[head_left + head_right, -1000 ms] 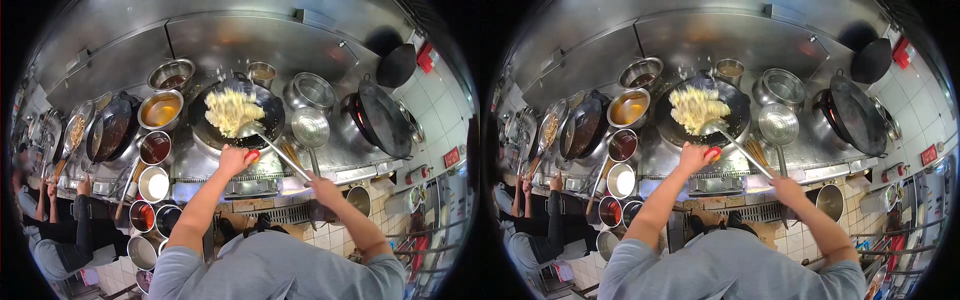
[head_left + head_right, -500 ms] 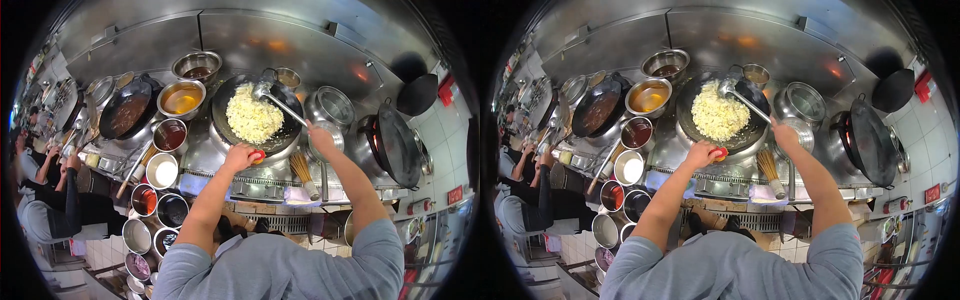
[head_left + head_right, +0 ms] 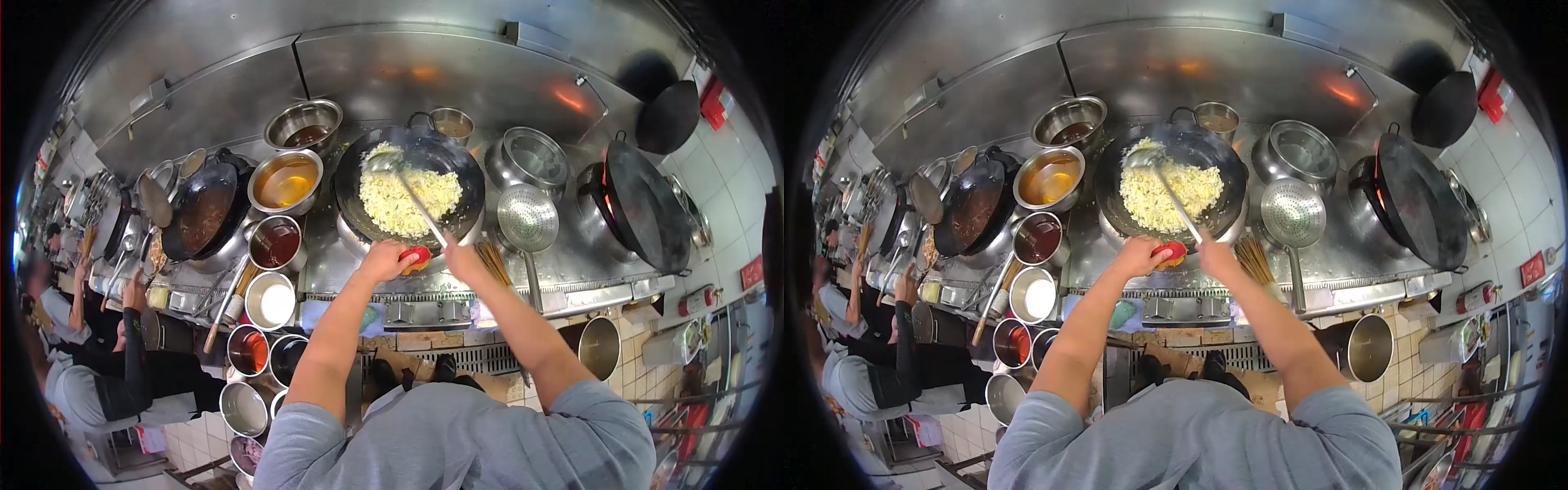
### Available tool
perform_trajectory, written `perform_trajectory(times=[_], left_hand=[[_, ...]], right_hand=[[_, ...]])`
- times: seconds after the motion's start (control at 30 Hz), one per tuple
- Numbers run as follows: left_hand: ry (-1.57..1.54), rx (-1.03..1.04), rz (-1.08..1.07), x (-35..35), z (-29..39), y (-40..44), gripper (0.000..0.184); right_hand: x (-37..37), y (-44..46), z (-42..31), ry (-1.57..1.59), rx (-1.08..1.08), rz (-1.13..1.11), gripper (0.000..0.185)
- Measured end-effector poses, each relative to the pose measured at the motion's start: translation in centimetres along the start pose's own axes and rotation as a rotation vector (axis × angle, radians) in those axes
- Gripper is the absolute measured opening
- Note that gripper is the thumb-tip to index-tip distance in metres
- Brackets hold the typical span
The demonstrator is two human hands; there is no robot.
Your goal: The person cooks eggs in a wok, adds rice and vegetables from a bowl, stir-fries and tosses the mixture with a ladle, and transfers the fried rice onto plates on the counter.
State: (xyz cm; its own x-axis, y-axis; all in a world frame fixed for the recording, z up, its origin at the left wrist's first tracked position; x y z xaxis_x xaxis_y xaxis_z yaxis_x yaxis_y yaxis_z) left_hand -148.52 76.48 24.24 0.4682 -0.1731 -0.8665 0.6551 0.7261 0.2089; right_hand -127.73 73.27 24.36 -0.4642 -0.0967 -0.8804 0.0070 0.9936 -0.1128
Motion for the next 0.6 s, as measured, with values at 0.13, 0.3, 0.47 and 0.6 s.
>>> perform_trajectory(times=[0.13, 0.3, 0.47, 0.6], left_hand=[[0.092, -0.106, 0.038, 0.5, 3.8, -0.6, 0.038], [0.013, -0.178, 0.006, 2.4, 2.6, 1.6, 0.042], [0.036, -0.071, 0.046, -2.9, 11.9, -3.2, 0.038], [0.073, 0.075, 0.213, -8.0, 15.5, -3.2, 0.038]], right_hand=[[-2.0, -9.3, 1.0, 0.022, -0.011, -0.079, 0.055], [-8.2, -17.2, -1.9, 0.102, -0.013, -0.06, 0.059], [-24.9, -26.2, -5.0, -0.132, -0.004, -0.323, 0.067], [-26.4, -25.2, -4.3, -0.32, -0.016, -0.412, 0.063]])
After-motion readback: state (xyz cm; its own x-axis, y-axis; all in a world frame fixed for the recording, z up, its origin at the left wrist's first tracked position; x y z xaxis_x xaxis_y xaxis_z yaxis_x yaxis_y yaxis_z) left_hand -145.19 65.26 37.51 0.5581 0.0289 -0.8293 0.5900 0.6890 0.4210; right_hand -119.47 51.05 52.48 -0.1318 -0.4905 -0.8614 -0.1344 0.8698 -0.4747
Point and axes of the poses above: each hand's wrist, its own y-axis towards the middle knuckle, its own x-axis out of the palm, z = x × y, the point moved 3 cm from there along y, towards the middle knuckle, and after that the axes turned 5 degrees about x, right-handed, at the moved point
